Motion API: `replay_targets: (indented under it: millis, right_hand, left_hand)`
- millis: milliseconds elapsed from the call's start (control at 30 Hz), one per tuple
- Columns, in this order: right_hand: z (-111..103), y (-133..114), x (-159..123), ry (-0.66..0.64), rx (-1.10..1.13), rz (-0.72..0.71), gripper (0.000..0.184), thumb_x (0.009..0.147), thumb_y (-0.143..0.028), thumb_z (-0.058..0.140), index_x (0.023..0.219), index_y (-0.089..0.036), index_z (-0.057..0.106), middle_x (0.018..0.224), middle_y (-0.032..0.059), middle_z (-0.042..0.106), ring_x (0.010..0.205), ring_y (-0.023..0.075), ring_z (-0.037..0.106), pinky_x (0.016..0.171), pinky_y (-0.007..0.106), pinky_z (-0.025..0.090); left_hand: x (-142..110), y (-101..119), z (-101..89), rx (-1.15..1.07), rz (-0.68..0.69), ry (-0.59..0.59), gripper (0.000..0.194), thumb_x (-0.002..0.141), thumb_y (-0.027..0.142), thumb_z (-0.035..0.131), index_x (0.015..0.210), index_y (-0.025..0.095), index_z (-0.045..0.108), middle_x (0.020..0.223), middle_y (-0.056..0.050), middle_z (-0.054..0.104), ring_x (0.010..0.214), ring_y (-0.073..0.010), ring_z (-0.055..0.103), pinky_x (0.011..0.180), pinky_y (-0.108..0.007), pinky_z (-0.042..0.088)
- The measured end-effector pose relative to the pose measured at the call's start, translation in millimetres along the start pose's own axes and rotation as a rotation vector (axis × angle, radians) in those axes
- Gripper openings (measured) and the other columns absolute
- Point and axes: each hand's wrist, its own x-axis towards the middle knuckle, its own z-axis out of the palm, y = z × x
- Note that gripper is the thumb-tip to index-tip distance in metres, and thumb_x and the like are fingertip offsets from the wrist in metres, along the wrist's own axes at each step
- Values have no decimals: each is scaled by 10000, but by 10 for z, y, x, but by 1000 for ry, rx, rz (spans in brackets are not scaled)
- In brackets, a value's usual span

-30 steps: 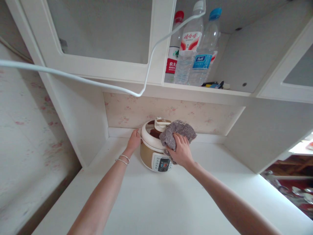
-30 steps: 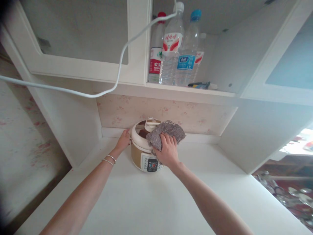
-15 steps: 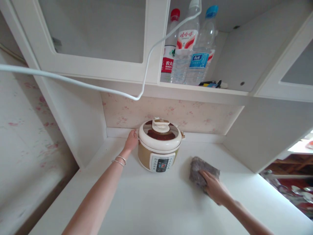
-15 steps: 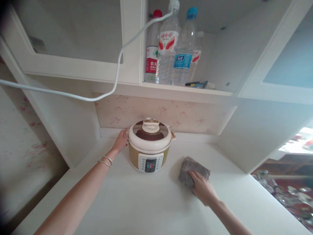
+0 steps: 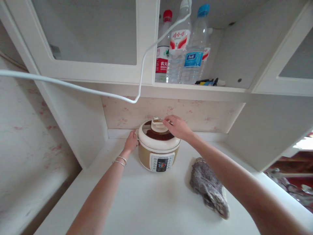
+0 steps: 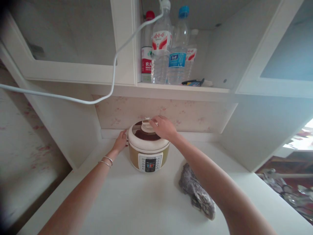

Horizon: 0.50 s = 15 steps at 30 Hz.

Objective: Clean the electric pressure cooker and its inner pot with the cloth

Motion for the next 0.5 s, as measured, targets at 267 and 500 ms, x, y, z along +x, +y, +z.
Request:
replay_targets:
  millis: [267,500]
  right_hand:
    - [603,-290,663,-230,-333,-61,604,921,-587,253,1156,-156,604,1154,166,607,1103,316,520,918,452,386]
    - [647,-163,744,-278,-382,-150,566,952,-480,213,1131,-131,620,1109,178,637,1020,299,589,860,409,431]
  left_hand:
    - [19,-9,-15,42,3,18,458,941,400,255,1329,230,430,1236,-125,596,992,-213,633,824,-359,502]
    - [52,31,-25,72,46,42,429,936,332,296,1303,173,452,1329,-136,530,1235,-228,492,1039,-394,357]
